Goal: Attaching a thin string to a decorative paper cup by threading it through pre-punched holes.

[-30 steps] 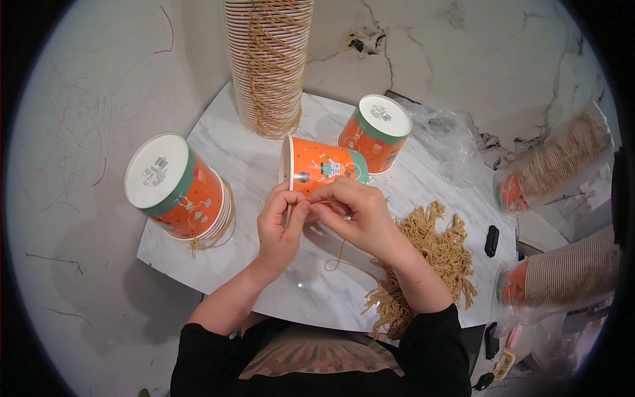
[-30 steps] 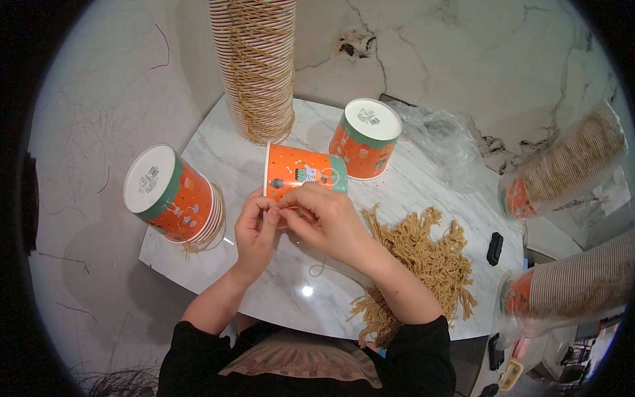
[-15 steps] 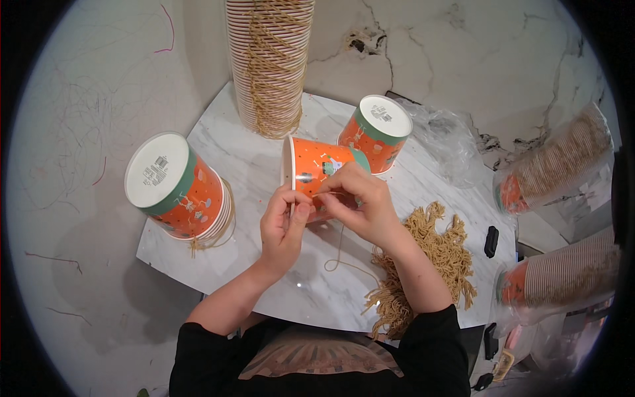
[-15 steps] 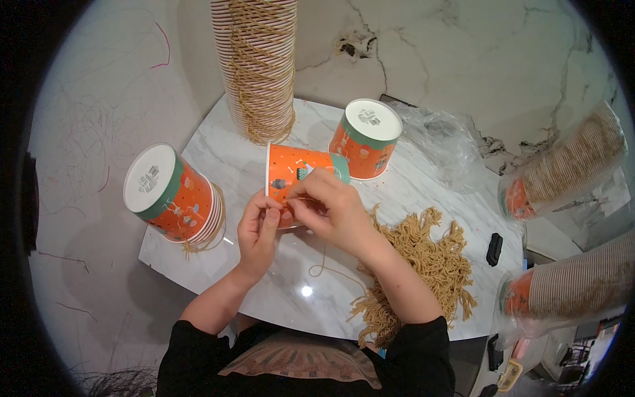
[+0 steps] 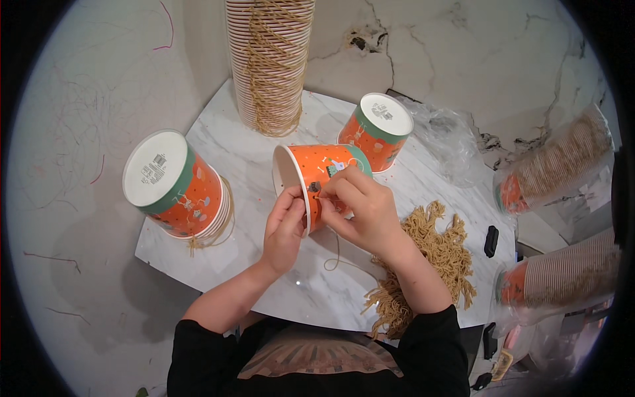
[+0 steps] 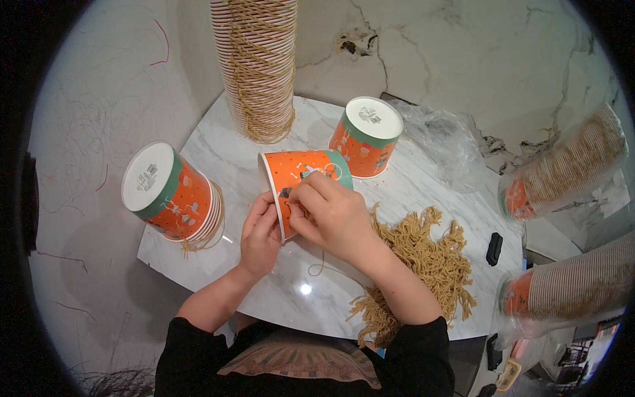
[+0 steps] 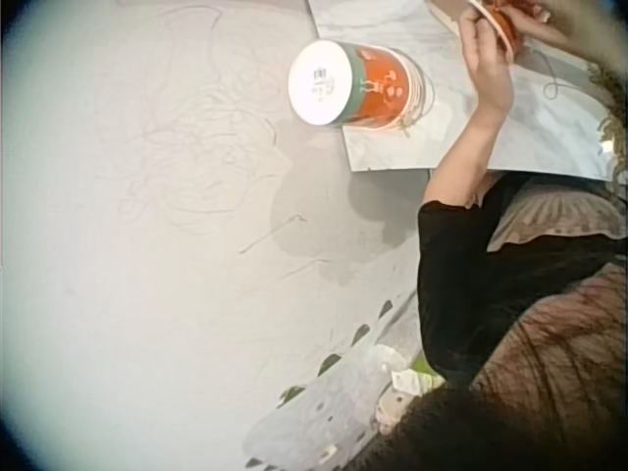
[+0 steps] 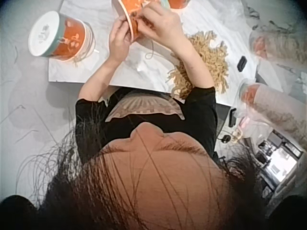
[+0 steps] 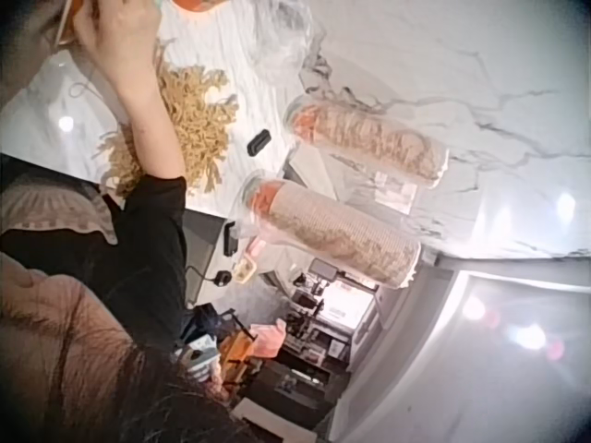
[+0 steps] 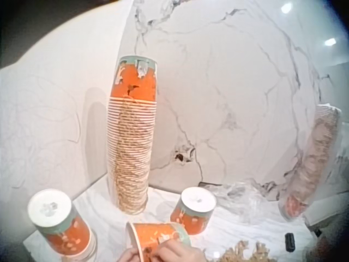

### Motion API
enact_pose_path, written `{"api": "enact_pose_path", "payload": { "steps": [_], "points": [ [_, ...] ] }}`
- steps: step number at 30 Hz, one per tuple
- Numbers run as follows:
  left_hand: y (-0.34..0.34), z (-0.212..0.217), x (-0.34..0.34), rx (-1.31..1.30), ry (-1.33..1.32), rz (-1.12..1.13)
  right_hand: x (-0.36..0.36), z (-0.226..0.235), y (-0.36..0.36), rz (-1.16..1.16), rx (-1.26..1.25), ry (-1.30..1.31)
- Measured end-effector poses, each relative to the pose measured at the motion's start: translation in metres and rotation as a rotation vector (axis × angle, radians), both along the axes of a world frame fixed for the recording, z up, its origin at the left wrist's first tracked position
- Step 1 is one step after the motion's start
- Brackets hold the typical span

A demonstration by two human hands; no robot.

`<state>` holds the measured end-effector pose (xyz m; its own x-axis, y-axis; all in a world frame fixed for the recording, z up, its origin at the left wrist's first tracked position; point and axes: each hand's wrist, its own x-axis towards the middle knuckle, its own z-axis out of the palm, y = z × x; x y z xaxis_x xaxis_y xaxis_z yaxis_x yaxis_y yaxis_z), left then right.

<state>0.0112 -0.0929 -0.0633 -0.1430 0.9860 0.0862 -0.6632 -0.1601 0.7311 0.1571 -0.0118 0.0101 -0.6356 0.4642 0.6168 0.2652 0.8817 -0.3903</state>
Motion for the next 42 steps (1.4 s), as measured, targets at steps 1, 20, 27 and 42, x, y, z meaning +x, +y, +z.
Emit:
{"api": "enact_pose_path", "payload": {
  "steps": [1,20,27,42],
  "points": [
    [0.0,-0.002,-0.001,0.004,-0.001,-0.017,0.0,0.001,0.0,-0.003,0.016,-0.008],
    [0.002,-0.004,0.0,-0.025,-0.03,-0.021,0.0,0.001,-0.005,-0.036,0.109,-0.057],
    [0.003,-0.015,-0.003,-0.012,0.1,0.004,0.0,0.005,-0.008,-0.028,0.112,-0.072],
    [-0.002,-0.013,-0.003,0.357,0.545,0.693,0.014,0.01,0.005,0.351,-1.304,0.196]
  ]
}}
